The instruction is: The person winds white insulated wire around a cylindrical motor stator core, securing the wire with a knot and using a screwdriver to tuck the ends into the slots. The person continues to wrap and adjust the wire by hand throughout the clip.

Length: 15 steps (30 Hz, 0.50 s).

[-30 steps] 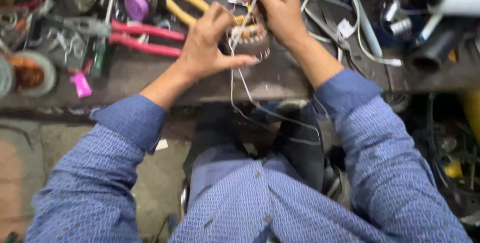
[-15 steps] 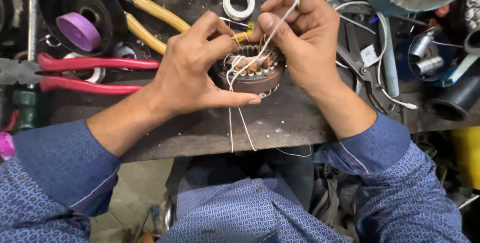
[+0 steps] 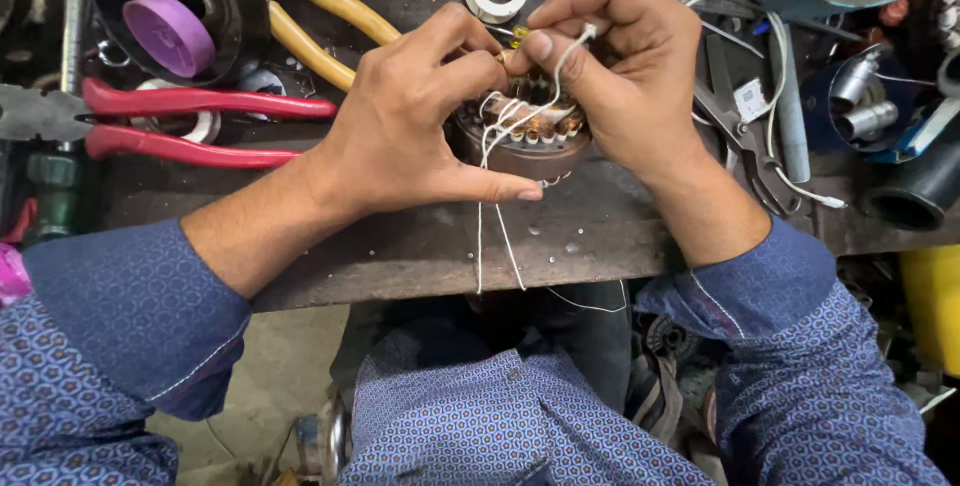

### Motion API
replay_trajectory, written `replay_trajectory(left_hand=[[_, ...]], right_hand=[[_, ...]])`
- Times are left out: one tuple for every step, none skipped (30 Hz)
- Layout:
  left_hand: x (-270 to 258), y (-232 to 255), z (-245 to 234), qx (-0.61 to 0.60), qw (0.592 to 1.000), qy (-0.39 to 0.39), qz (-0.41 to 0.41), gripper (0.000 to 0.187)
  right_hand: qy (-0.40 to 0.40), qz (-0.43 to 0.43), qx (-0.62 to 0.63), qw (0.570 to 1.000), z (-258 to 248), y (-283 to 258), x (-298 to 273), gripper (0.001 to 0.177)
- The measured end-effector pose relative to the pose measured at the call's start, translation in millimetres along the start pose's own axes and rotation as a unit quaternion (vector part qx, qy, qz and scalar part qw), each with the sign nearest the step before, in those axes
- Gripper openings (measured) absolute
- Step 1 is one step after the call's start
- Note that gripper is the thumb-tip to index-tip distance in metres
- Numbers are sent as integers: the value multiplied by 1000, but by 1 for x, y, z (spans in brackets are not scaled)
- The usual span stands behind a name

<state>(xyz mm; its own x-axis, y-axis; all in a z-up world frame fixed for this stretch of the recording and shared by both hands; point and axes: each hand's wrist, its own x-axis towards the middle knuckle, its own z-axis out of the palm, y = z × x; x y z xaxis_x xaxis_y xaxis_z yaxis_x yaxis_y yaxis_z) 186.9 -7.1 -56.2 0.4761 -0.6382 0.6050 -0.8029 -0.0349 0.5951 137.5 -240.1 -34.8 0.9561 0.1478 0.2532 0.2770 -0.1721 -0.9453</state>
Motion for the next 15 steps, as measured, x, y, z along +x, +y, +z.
replay_trajectory(left_hand=[[1, 0, 0, 2, 1000, 1, 5, 71], [1, 0, 0, 4, 1000, 2, 11, 71], [2, 0, 0, 6, 1000, 0, 11, 71], [2, 0, -1, 8, 1000, -1, 11, 70], [2, -1, -1, 10, 1000, -1, 10, 70], [2, -1, -1, 9, 1000, -2, 7, 70], [2, -2, -2, 7, 1000, -3, 4, 70], [2, -2, -2, 6, 1000, -4, 1, 70], [1, -2, -2, 5, 1000, -5, 1, 70], [1, -2, -2, 5, 1000, -5, 2, 70], [1, -3, -2, 5, 1000, -5, 4, 70], [2, -3, -3, 6, 1000, -4, 7, 69], [1, -2, -2, 5, 1000, -4, 8, 69], [1, -2, -2, 5, 1000, -4, 10, 68], [0, -2, -1, 5, 1000, -7, 5, 69]], right_hand=[[-12, -19, -14, 1000, -1, -1, 0, 9], [-12, -23, -14, 1000, -2, -1, 0, 9], [-11, -26, -15, 999, -3, -1, 0, 9], [2, -14, -1, 1000, -3, -1, -1, 10], [12, -7, 2, 1000, -4, -1, 0, 11], [22, 1, 5, 1000, -4, -2, 0, 12], [29, 3, -2, 1000, -5, -1, 0, 12], [37, 6, -10, 999, -6, -1, 1, 12], [22, 0, -10, 1000, -6, 0, 0, 11], [7, -5, -10, 1000, -7, 0, -1, 11], [-1, -7, -6, 1000, -8, 1, -1, 11], [-9, -10, -2, 1000, -9, 1, 0, 11], [-10, -6, 8, 1000, -9, 2, 0, 10], [-5, -1, 11, 1000, -8, 4, -1, 10], [-2, 5, 15, 1000, -7, 4, -1, 10]])
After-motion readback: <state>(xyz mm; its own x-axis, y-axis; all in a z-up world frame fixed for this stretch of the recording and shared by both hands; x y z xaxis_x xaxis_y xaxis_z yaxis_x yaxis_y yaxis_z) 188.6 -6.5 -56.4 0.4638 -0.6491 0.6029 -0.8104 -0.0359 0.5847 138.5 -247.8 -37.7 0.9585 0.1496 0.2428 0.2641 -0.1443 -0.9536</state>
